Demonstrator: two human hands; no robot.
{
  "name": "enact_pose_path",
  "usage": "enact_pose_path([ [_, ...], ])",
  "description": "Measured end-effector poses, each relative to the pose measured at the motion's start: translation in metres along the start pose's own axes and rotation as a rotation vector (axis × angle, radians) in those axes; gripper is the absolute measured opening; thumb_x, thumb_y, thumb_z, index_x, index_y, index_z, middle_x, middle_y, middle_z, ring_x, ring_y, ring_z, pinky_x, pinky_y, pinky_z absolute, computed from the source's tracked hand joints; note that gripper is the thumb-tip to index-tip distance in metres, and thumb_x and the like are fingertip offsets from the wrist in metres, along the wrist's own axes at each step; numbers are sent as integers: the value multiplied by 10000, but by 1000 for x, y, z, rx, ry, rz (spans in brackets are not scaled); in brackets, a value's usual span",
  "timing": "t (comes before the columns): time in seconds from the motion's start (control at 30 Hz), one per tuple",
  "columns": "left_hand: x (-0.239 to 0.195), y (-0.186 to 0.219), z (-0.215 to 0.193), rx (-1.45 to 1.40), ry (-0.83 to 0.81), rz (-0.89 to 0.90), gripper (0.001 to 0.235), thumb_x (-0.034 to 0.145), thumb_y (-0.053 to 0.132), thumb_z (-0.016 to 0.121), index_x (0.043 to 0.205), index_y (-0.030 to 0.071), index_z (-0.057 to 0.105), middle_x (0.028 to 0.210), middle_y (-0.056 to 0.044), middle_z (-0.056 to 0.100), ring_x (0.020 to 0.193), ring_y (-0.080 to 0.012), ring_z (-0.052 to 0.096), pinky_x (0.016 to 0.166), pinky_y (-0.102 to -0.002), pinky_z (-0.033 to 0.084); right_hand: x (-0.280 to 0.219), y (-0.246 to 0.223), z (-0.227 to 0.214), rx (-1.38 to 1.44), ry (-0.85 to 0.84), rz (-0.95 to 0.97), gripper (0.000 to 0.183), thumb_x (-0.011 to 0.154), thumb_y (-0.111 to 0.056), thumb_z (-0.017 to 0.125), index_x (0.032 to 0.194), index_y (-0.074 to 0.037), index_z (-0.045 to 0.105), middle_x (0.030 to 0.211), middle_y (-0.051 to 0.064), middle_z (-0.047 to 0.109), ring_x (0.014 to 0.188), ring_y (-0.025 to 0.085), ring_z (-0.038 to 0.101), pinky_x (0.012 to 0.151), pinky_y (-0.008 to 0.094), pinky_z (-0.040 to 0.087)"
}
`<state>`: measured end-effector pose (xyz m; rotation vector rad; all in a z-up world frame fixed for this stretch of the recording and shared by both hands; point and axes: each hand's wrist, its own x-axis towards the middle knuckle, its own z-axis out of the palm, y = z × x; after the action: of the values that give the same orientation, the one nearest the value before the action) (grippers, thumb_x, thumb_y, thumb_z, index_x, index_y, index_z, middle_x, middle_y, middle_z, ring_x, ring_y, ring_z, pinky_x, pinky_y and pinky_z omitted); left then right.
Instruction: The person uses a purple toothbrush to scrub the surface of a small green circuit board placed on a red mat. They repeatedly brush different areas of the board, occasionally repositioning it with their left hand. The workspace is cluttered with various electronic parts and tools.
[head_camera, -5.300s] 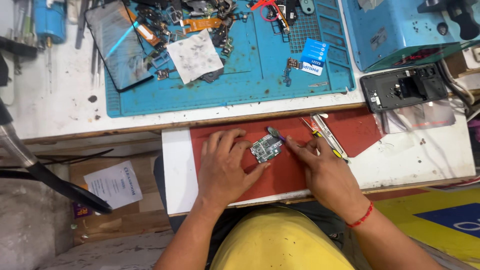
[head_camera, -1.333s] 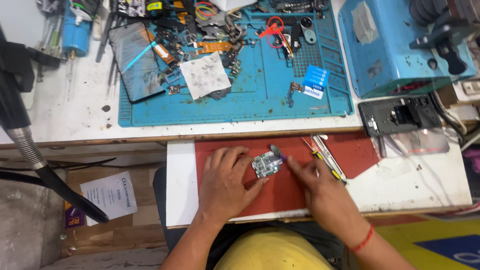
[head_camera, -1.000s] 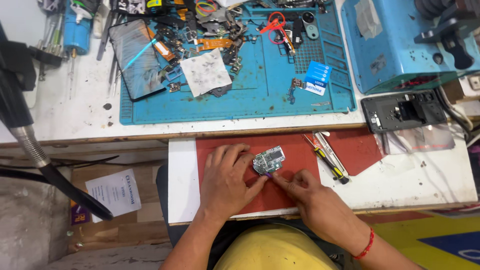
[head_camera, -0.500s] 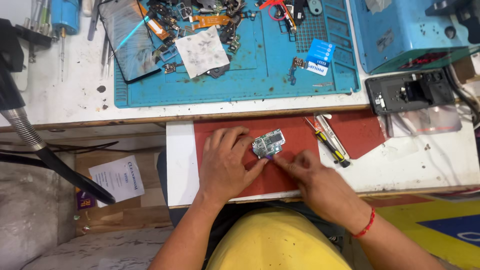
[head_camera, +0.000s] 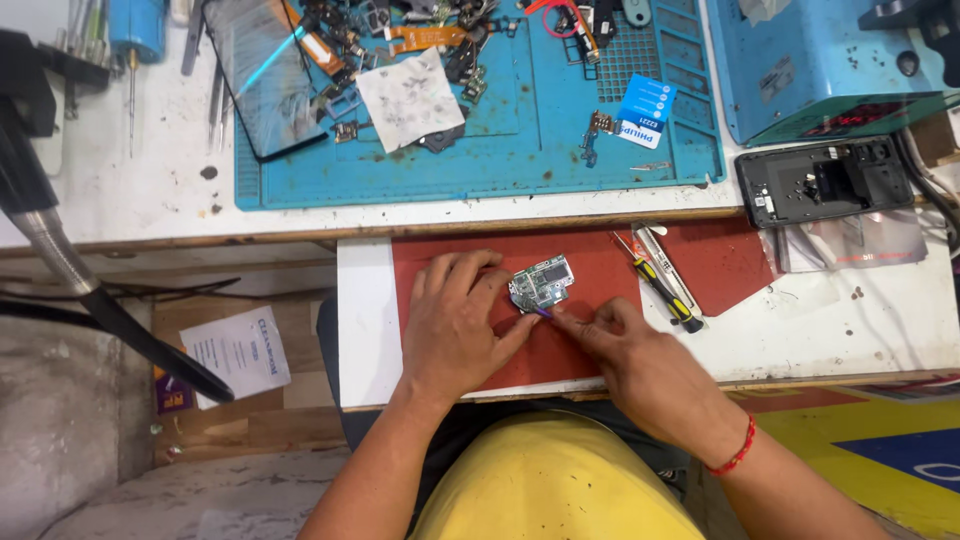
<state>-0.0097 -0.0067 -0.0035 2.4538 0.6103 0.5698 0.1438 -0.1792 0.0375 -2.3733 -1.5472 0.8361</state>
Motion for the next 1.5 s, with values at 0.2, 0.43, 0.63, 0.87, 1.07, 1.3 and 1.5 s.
enact_pose_path([
  [0.2,3,-1,1,-4,19,0,480,731,384,856,1070,65,739,1219,-57,639,1159,-279,556,953,-455,436,2,8,2,47,96,-67,652,808,12,561,1420,-209,601,1022,133,601,780,350,669,669,465,537],
  [0.43,2,0,1,-34,12,-3,452,750,401,864,1034,72,739,1205,-43,639,1150,-272,557,958,-452,431,6,8,5,51,212,1,581,885,-25,570,1436,-209,599,1049,130,609,807,371,660,686,475,526],
  [0.63,1,0,2,-1,10,1,510,749,403,858,1107,61,736,1204,-59,635,1139,-279,553,940,-455,431,-1,10,7,52,265,18,550,899,-35,550,1417,-213,594,1066,137,614,820,382,662,707,490,532],
  [0.87,-5,11,3,52,38,18,466,764,389,836,1097,83,725,1229,-58,634,1166,-286,556,977,-459,432,-10,5,5,11,254,14,631,855,-41,540,1462,-215,548,1061,153,598,843,390,659,733,482,545],
  [1.07,-8,17,3,98,69,21,525,766,378,829,1161,57,701,1238,-74,627,1178,-300,549,982,-470,427,8,-4,17,-35,250,-122,631,876,-41,507,1496,-156,508,1079,165,600,883,386,657,739,477,551],
  [1.3,-3,10,-1,21,52,-41,551,732,397,845,1146,62,704,1233,-75,618,1179,-305,540,971,-465,418,-6,-4,5,-47,157,105,689,851,-2,471,1499,-233,516,1123,160,590,796,399,664,712,491,543],
  [1.5,3,9,-4,-8,9,-67,497,709,400,854,1084,101,725,1227,-50,624,1164,-287,542,948,-461,424,7,-6,10,18,172,-23,662,831,12,512,1462,-184,532,1110,166,585,776,378,680,659,477,551],
])
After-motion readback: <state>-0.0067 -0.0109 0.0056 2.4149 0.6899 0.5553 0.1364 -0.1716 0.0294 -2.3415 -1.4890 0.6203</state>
